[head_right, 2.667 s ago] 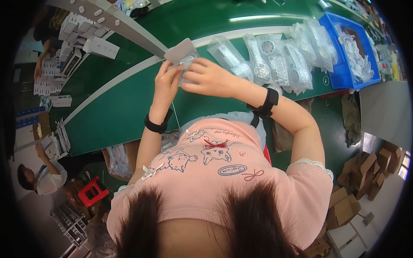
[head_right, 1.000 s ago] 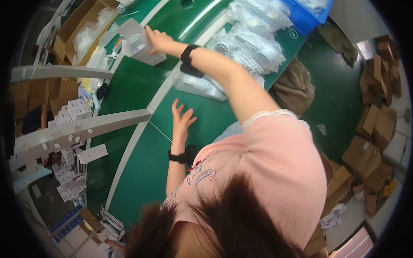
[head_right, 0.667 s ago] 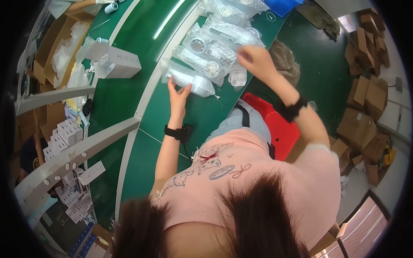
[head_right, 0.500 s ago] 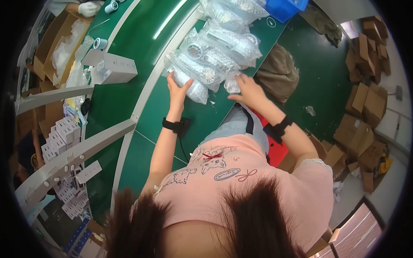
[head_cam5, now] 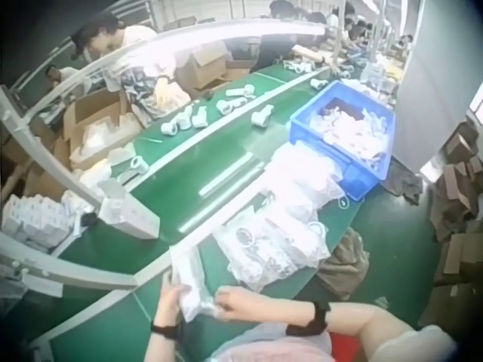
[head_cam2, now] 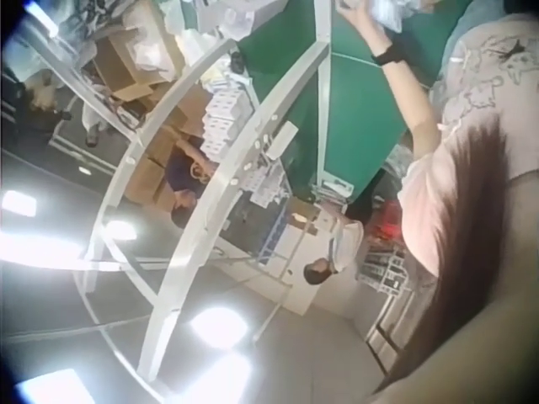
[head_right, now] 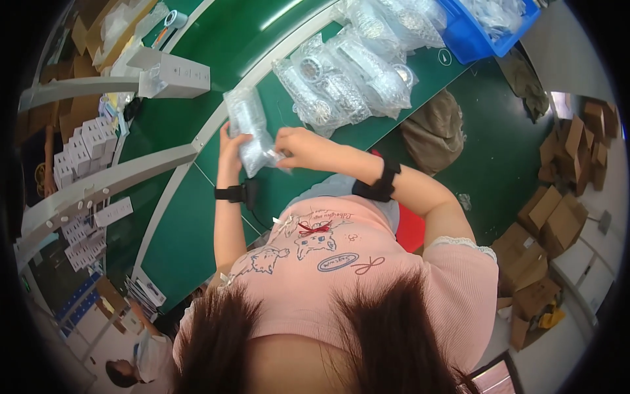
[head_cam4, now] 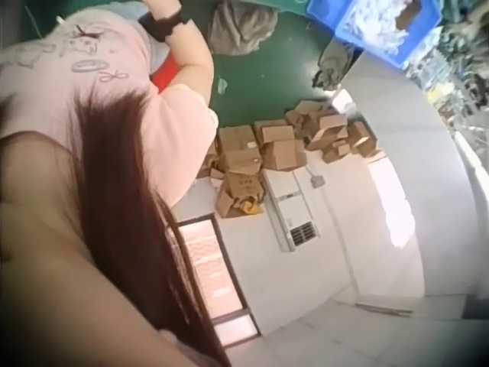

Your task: The person packages items by hand, placing a wrapped device and a cable into a box before folding it closed. They repeat this process multiple times, setting each completed box aside on the table.

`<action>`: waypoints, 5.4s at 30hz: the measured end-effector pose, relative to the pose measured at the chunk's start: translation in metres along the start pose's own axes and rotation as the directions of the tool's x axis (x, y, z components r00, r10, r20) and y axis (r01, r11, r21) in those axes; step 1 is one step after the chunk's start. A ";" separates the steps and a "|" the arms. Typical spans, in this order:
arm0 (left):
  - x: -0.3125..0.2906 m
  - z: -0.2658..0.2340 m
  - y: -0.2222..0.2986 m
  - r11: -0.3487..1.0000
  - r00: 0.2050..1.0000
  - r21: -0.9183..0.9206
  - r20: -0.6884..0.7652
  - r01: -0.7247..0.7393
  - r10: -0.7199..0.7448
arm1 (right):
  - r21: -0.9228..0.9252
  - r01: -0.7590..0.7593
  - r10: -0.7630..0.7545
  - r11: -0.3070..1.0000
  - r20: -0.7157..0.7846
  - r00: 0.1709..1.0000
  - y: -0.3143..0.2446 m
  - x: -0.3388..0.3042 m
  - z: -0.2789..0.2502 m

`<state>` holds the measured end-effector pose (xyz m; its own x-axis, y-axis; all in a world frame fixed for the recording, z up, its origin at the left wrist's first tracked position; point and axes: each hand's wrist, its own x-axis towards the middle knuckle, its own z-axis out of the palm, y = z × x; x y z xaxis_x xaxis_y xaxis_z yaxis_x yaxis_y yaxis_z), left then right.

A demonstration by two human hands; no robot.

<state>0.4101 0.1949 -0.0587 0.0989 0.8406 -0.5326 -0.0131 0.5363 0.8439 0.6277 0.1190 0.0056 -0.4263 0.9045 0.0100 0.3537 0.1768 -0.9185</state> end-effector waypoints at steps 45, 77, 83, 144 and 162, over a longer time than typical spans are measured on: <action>-0.220 -0.733 -0.067 0.512 0.093 0.470 -0.795 0.719 0.599 | -0.973 -0.191 0.525 0.131 -0.095 0.846 -0.026 0.157 0.100; -0.188 -0.171 0.064 0.482 0.796 -0.696 -0.219 -0.532 0.564 | 0.487 -0.138 -0.083 0.863 0.406 0.910 -0.126 0.082 0.157; -0.178 -0.131 0.038 0.654 0.667 0.217 -0.022 -0.724 0.745 | 0.167 0.193 -0.200 0.967 0.029 0.979 -0.090 0.067 0.145; -0.150 -0.081 -0.048 0.596 0.434 0.381 -0.433 -0.707 0.790 | -0.434 0.504 -0.603 0.747 -0.122 0.789 -0.077 0.045 0.108; -0.202 -0.070 0.028 0.528 0.650 0.650 -0.069 -0.547 0.757 | 0.193 0.013 0.045 0.981 -0.293 0.955 -0.043 0.065 0.035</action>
<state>0.3197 0.0459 0.0682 -0.0143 0.9573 0.2887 0.5854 -0.2260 0.7786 0.5556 0.1562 0.0319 -0.1472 0.9856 0.0837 0.1809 0.1101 -0.9773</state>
